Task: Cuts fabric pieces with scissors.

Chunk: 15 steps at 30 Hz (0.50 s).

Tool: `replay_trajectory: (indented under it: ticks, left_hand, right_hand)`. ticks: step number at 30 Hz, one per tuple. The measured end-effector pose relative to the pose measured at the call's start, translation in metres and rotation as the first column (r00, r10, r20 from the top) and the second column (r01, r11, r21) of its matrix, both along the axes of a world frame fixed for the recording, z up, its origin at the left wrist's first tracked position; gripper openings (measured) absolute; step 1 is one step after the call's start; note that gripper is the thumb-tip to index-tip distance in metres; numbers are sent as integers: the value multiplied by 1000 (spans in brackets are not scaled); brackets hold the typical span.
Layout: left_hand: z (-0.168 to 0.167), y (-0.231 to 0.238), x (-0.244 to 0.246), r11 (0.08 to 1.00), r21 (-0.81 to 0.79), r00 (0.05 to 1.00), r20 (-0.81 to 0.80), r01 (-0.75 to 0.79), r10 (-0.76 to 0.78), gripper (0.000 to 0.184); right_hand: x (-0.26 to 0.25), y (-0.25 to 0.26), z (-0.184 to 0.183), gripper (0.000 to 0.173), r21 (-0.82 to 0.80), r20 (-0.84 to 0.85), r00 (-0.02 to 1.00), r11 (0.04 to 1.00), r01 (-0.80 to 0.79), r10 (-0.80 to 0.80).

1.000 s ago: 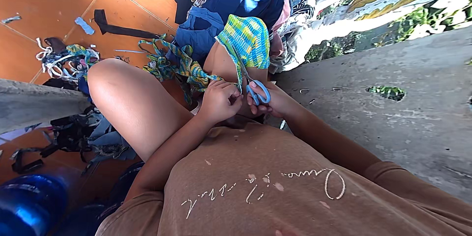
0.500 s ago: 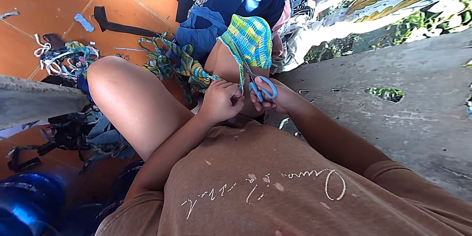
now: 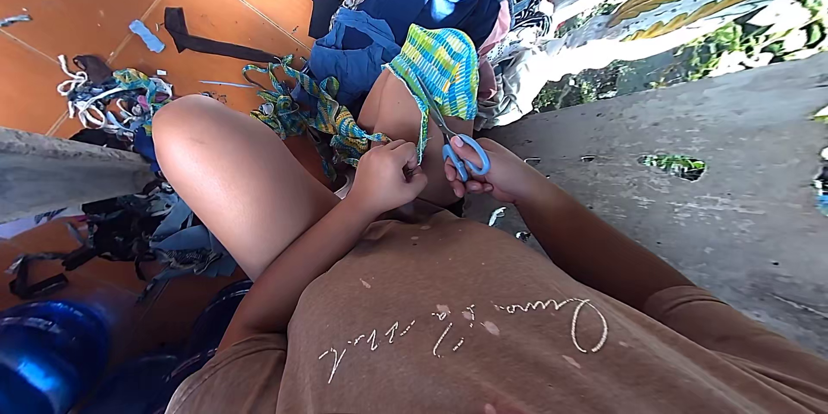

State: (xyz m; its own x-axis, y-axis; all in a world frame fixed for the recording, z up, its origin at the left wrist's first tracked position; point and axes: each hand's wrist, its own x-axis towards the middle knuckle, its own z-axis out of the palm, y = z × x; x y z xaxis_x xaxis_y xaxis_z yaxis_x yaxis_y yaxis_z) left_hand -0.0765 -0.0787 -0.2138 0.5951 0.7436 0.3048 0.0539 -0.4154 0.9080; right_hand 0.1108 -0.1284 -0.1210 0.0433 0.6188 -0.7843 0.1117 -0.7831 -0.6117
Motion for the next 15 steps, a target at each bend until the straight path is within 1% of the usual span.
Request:
replay_trajectory:
  ticks: [2, 5, 10, 15]
  left_hand:
    - [1, 0, -1, 1000, -7, 1000, -15, -4, 4, 22]
    - [0, 0, -2, 1000, -3, 1000, -22, -4, 4, 21]
    - [-1, -1, -1, 1000, 17, 1000, -9, 10, -10, 21]
    - [-1, -1, -1, 999, 36, 1000, -7, 18, -18, 23]
  right_hand:
    - [-1, 2, 0, 51, -8, 39, 999, 1000, 7, -7]
    - [2, 2, -1, 49, -3, 49, 999, 1000, 2, -1]
    - [5, 4, -2, 52, -13, -1, 1000, 1000, -5, 5]
    - [-1, 14, 1, 55, -19, 81, 996, 999, -41, 42]
